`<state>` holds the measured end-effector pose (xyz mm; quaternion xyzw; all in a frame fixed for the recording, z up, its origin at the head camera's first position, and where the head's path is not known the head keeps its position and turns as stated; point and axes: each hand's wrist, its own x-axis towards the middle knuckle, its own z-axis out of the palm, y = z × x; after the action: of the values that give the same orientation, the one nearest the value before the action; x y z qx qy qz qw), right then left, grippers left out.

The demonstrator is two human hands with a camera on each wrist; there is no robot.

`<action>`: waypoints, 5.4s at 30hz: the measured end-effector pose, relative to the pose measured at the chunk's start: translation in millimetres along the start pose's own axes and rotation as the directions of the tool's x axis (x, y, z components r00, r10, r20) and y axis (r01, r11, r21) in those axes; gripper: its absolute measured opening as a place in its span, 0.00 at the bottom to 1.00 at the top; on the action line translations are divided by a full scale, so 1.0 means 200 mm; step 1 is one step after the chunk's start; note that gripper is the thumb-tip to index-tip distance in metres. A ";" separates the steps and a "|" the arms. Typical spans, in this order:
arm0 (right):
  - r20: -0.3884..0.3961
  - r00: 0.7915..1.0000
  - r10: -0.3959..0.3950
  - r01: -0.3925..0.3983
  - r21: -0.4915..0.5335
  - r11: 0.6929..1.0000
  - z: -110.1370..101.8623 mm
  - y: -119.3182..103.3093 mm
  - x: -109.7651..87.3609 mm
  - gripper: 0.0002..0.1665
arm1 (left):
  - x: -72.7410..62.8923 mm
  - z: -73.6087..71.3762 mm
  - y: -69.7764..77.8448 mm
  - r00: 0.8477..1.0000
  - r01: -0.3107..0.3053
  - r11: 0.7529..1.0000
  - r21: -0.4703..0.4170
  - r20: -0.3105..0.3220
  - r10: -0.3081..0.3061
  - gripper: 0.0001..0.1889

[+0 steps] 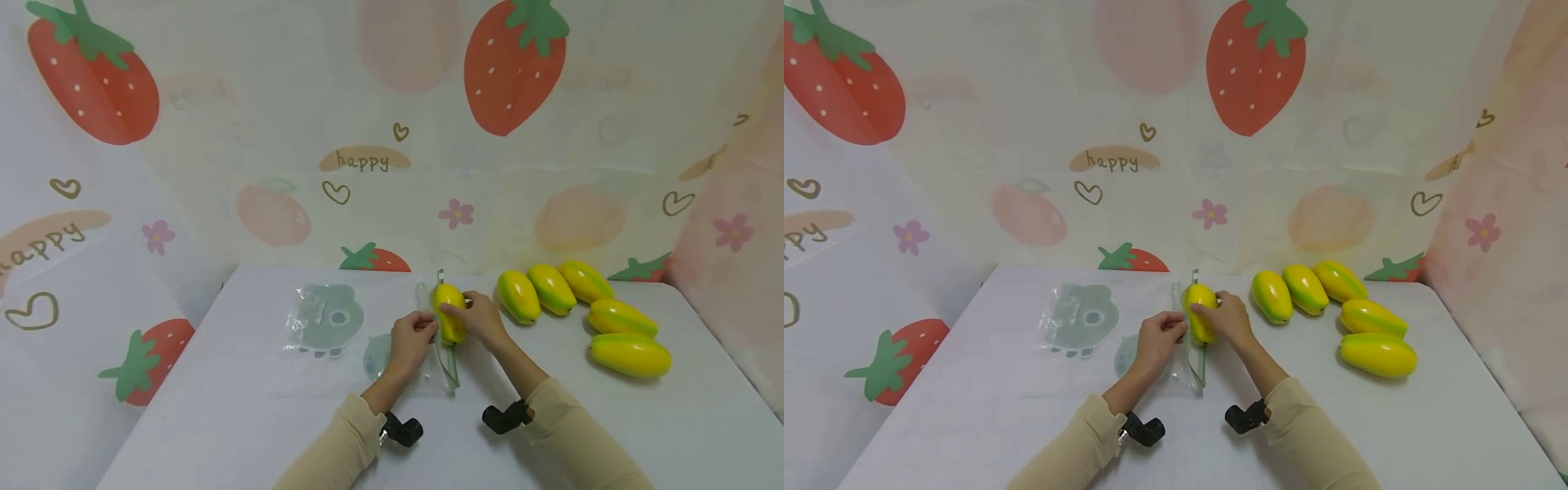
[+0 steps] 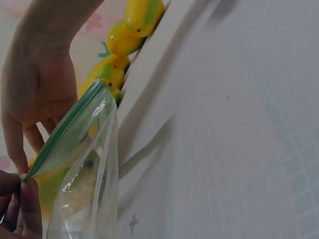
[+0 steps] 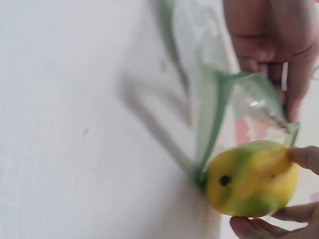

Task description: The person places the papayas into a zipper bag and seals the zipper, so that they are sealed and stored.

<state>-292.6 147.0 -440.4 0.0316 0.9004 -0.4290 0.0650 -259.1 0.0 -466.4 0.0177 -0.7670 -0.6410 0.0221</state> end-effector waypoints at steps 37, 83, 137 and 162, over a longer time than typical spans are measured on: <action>0.202 0.976 0.077 -0.166 0.470 0.867 0.09 0.03 0.11 0.36 | 0.00 -0.01 0.00 0.994 0.009 1.000 0.021 0.113 -0.011 0.10; -0.021 0.980 -0.200 0.196 -0.127 0.972 -0.31 0.08 0.12 0.20 | 0.01 -0.04 -0.01 0.961 0.271 0.931 -0.245 0.126 -0.247 0.13; -0.248 0.955 -0.164 -0.001 -0.554 0.832 -0.32 0.24 0.18 0.35 | 0.02 0.00 0.06 0.936 0.349 0.874 -0.339 0.166 -0.310 0.13; -0.208 0.967 -0.148 0.012 -0.541 0.841 -0.34 0.20 0.18 0.37 | 0.03 -0.01 0.05 0.946 0.323 0.879 -0.351 0.140 -0.292 0.13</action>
<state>-329.4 226.1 -433.9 0.0263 0.9858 -0.1560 -0.0571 -264.8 0.1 -456.2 0.1081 -0.6206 -0.7690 -0.1088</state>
